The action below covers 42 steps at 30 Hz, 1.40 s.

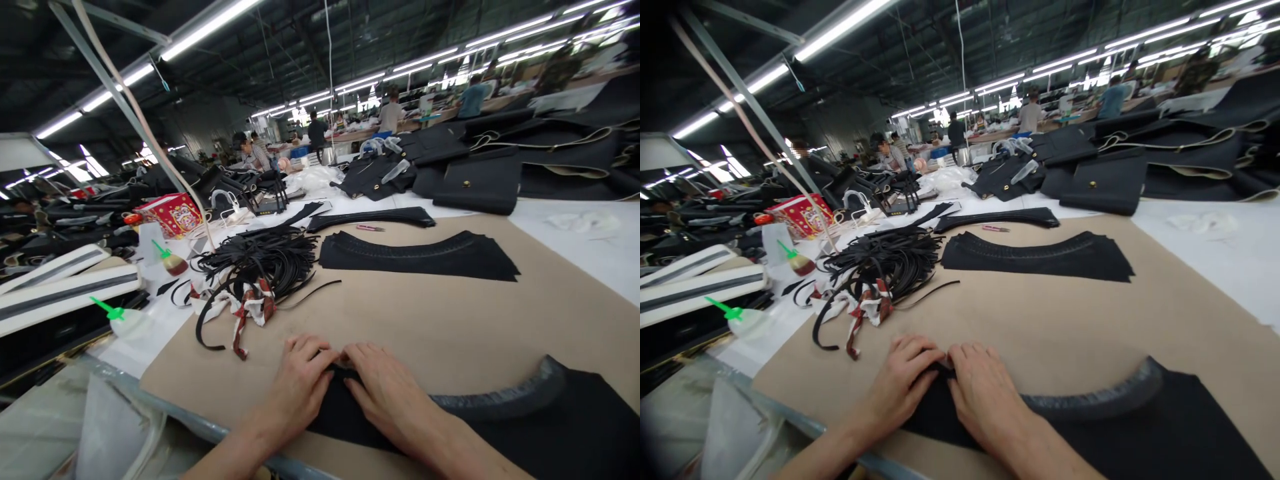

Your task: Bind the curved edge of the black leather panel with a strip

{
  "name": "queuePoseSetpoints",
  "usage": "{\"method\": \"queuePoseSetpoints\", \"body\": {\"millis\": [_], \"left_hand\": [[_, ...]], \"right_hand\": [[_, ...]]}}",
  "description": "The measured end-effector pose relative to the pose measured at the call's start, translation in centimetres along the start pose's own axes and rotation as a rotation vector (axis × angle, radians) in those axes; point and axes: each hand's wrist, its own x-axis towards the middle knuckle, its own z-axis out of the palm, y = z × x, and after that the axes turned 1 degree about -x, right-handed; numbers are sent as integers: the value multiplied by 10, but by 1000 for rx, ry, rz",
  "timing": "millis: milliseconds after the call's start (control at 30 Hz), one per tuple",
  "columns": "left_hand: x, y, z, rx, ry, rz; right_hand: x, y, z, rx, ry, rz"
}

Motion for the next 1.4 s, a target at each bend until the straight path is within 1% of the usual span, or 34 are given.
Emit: {"method": "queuePoseSetpoints", "body": {"millis": [100, 167, 333, 433, 667, 900, 1033, 1100, 1200, 1267, 1400], "left_hand": [[11, 4, 4, -16, -115, -47], [15, 4, 5, -31, -155, -61], [18, 5, 5, -109, -193, -40], [18, 4, 7, -79, -203, -32], [11, -3, 12, -56, -200, 18], [0, 3, 11, -38, -204, 41], [-6, 1, 16, -64, -149, 45], [-7, -1, 18, -106, -99, 31], [-3, -4, 18, -162, -33, -33], [0, -3, 15, -168, -32, -67], [2, 3, 9, -158, -74, -87]], "right_hand": [[-3, 5, 1, 35, 17, 10], [-5, 8, 3, 44, 25, 15], [-3, 13, 6, 66, 32, 19], [-3, 16, 6, 103, 32, 10], [-7, 20, 2, 154, 18, -21], [-16, 24, -2, 152, -11, -65], [-16, 26, -2, 156, -8, -81], [-16, 28, -1, 175, 2, -92], [-17, 29, 0, 184, 10, -101], [-18, 29, 0, 181, 7, -99], [-18, 28, -1, 184, -6, -95]]}}
